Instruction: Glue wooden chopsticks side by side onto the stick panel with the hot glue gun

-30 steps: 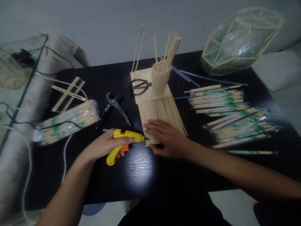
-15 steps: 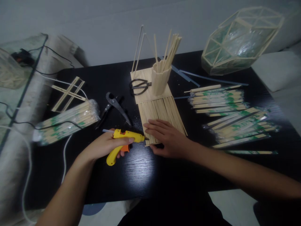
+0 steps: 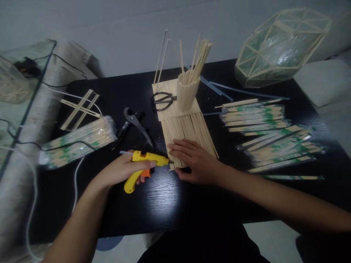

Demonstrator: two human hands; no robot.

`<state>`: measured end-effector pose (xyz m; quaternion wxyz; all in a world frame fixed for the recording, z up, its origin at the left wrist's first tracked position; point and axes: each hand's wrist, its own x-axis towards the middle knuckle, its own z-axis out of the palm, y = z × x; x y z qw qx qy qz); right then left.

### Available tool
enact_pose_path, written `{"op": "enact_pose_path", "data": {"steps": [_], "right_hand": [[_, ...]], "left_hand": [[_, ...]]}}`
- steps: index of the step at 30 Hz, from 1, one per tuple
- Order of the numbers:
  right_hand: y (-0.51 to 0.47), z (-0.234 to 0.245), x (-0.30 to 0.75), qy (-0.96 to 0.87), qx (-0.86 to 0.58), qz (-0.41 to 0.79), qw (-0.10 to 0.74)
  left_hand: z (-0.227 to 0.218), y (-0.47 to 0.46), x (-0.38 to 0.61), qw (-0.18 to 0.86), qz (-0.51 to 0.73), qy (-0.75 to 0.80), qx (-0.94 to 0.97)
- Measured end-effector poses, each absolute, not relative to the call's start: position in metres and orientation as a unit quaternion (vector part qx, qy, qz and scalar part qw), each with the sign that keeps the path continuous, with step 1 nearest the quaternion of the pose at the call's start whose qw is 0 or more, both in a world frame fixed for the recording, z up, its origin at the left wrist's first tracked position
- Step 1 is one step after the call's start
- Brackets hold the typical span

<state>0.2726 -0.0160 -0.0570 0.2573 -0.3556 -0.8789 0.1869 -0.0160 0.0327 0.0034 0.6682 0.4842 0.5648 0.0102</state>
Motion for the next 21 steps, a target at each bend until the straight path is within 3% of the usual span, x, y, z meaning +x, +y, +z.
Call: {"op": "enact_pose_path", "data": {"steps": [21], "right_hand": [[-0.0164,-0.0584,0.2724,-0.886,-0.352,0.159,0.256]], "left_hand": [[0.0051,0.0319,-0.0171,0.669,-0.014,0.561,0.487]]}}
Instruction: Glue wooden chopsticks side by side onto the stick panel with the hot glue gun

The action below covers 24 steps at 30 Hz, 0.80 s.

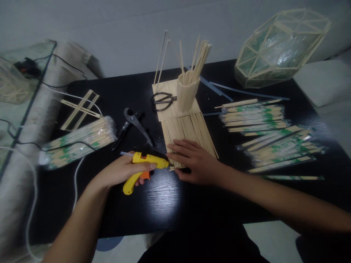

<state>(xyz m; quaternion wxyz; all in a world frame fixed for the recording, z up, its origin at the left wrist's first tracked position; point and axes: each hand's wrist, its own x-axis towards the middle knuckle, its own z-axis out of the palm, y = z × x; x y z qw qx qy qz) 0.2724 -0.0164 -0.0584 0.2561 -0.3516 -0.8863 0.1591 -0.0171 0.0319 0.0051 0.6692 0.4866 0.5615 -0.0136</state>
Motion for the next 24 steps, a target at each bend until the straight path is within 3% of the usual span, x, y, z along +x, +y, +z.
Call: {"op": "enact_pose_path", "data": {"steps": [24], "right_hand": [[-0.0166,-0.0579,0.2724,-0.883,-0.352,0.175,0.254]], "left_hand": [[0.0106,0.0324,-0.0152,0.669,0.009,0.576,0.470]]}}
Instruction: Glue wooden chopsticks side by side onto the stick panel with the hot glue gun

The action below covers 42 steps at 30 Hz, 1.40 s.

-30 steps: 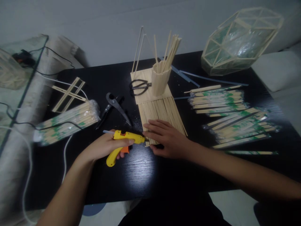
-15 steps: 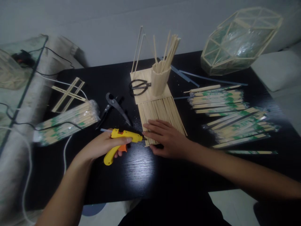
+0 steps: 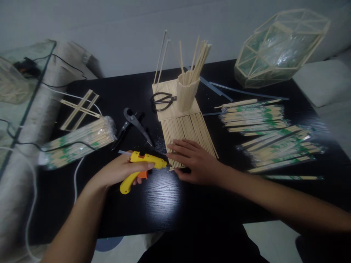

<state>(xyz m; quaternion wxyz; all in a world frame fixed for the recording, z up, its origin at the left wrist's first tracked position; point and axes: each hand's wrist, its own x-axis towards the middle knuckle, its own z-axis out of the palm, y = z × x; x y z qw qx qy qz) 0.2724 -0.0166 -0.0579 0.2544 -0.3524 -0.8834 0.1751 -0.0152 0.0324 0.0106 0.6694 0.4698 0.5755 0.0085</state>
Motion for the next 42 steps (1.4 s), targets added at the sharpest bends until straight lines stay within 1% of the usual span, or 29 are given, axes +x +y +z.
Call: {"op": "enact_pose_path", "data": {"steps": [4,6,10,13,17,22,27,33,42], "right_hand": [[-0.016,-0.058,0.273,-0.883,-0.355,0.180,0.249],[-0.016,-0.058,0.272,-0.883,-0.356,0.178,0.249],[-0.017,-0.058,0.272,-0.883,-0.355,0.171,0.253],[-0.017,-0.058,0.272,-0.883,-0.356,0.174,0.250],[-0.017,-0.057,0.272,-0.882,-0.360,0.182,0.244],[-0.017,-0.056,0.271,-0.884,-0.358,0.178,0.244],[-0.017,-0.058,0.271,-0.880,-0.359,0.188,0.249],[-0.018,-0.061,0.271,-0.878,-0.360,0.165,0.269],[-0.017,-0.060,0.271,-0.879,-0.354,0.178,0.264]], "left_hand": [[0.010,0.034,-0.029,0.666,0.008,0.564,0.488],[0.010,0.035,-0.037,0.667,0.043,0.552,0.499],[0.008,0.032,-0.035,0.640,0.290,0.513,0.493],[0.004,0.026,-0.016,0.638,0.348,0.520,0.450],[-0.001,0.016,0.002,0.627,0.332,0.555,0.435],[-0.004,0.009,0.010,0.637,0.315,0.536,0.455],[-0.008,0.007,0.014,0.625,0.312,0.535,0.475],[-0.012,0.006,0.013,0.627,0.311,0.533,0.475],[-0.011,0.007,0.016,0.623,0.300,0.539,0.480]]}}
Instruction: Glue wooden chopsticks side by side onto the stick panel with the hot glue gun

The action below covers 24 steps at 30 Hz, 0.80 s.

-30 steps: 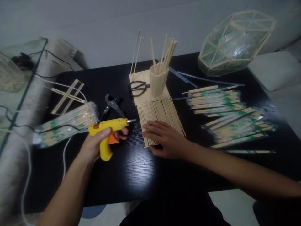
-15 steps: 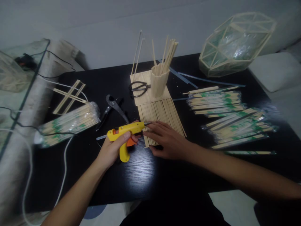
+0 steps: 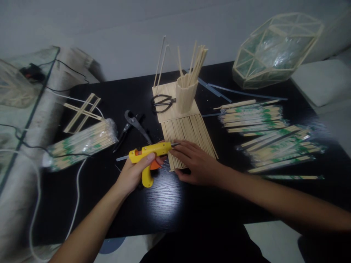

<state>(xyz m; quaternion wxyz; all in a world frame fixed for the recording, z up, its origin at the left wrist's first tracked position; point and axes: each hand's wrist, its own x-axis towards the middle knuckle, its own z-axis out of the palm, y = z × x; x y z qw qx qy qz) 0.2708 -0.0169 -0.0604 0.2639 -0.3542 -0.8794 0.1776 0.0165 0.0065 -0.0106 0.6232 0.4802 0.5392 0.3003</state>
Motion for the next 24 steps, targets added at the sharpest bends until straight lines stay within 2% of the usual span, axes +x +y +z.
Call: {"op": "enact_pose_path", "data": {"steps": [20,24], "right_hand": [[-0.017,-0.060,0.270,-0.879,-0.363,0.161,0.264],[-0.017,-0.060,0.271,-0.879,-0.361,0.163,0.265]], "left_hand": [[-0.005,0.021,-0.008,0.642,0.288,0.500,0.505],[-0.001,0.035,-0.034,0.635,0.201,0.514,0.540]]}}
